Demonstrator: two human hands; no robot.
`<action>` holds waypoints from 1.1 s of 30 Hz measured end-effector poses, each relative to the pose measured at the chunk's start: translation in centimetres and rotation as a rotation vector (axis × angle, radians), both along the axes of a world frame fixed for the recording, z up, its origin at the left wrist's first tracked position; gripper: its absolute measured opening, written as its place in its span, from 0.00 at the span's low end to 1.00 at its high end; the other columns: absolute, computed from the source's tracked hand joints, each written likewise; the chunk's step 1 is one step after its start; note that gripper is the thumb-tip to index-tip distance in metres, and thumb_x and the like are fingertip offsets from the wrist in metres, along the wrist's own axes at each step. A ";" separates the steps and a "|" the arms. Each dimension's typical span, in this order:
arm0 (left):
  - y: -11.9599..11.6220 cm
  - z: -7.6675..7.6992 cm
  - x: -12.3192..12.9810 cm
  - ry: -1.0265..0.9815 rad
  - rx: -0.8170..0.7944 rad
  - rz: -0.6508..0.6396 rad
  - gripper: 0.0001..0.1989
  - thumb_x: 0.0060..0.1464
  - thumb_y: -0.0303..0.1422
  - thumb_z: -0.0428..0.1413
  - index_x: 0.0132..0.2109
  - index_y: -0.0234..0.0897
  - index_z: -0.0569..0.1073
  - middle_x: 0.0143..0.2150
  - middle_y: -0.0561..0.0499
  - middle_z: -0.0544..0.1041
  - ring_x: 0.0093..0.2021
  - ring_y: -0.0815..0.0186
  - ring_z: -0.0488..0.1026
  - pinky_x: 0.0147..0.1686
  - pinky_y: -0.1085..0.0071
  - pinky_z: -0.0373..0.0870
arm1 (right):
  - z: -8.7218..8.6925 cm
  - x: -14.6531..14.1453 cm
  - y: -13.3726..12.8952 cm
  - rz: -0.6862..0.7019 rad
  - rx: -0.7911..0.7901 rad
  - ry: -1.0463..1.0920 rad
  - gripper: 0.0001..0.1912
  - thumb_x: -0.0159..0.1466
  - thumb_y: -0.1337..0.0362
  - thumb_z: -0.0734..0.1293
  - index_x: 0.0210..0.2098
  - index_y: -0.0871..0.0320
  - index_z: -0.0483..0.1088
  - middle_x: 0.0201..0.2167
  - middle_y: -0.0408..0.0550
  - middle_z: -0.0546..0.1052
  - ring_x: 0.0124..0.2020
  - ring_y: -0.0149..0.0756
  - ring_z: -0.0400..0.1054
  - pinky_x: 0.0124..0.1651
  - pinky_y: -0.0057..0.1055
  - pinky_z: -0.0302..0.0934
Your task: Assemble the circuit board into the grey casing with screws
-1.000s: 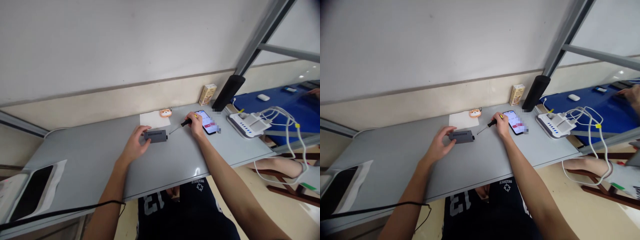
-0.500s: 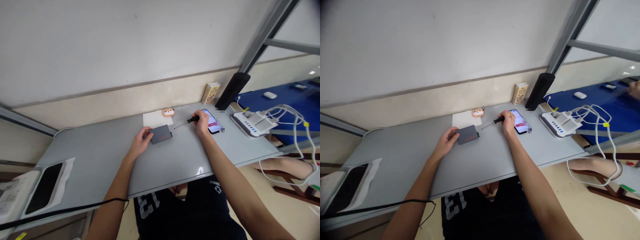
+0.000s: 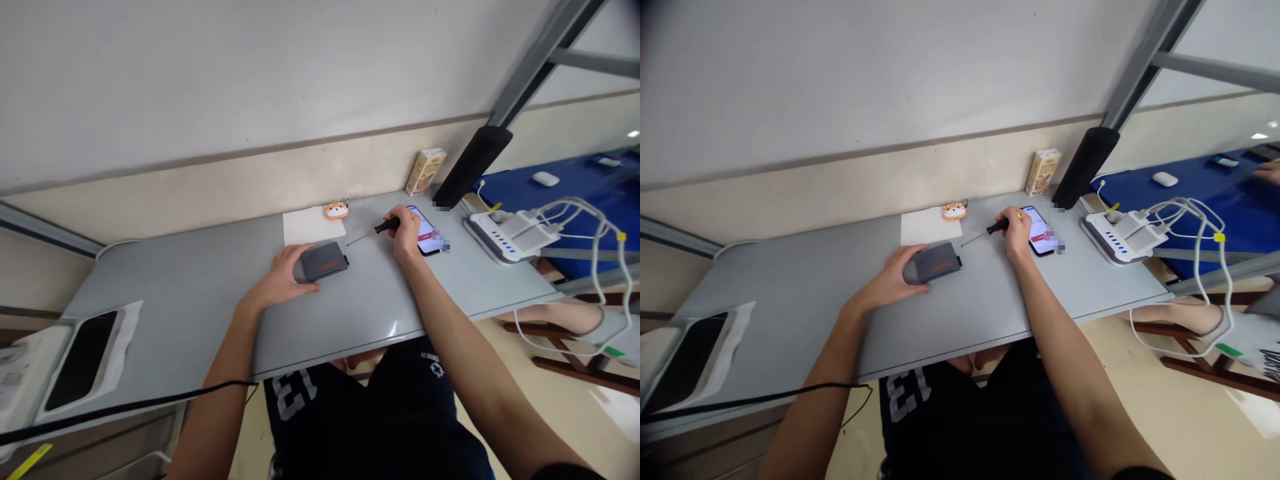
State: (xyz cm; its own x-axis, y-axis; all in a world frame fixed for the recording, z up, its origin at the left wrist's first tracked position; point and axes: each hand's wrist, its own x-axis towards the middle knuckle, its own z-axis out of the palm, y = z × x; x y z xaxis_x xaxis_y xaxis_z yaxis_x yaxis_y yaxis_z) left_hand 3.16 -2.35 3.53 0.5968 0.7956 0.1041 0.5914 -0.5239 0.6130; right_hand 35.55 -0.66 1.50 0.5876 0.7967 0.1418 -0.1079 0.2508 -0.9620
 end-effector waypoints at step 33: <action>0.2 0.0 0.1 -0.218 -0.065 0.118 0.18 0.70 0.43 0.48 0.47 0.39 0.78 0.47 0.46 0.80 0.47 0.57 0.76 0.49 0.60 0.72 | 1.8 -1.9 -0.7 0.260 0.048 0.422 0.08 0.53 0.60 0.66 0.21 0.57 0.68 0.21 0.41 0.65 0.17 0.25 0.50 0.18 0.27 0.42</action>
State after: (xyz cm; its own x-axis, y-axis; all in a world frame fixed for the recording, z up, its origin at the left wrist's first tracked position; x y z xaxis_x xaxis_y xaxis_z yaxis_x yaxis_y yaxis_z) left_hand 3.30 -2.17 3.55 0.4685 0.8677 0.1665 0.4962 -0.4143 0.7630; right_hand 33.69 -1.37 3.28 0.3843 0.9229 -0.0250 -0.5502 0.2072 -0.8089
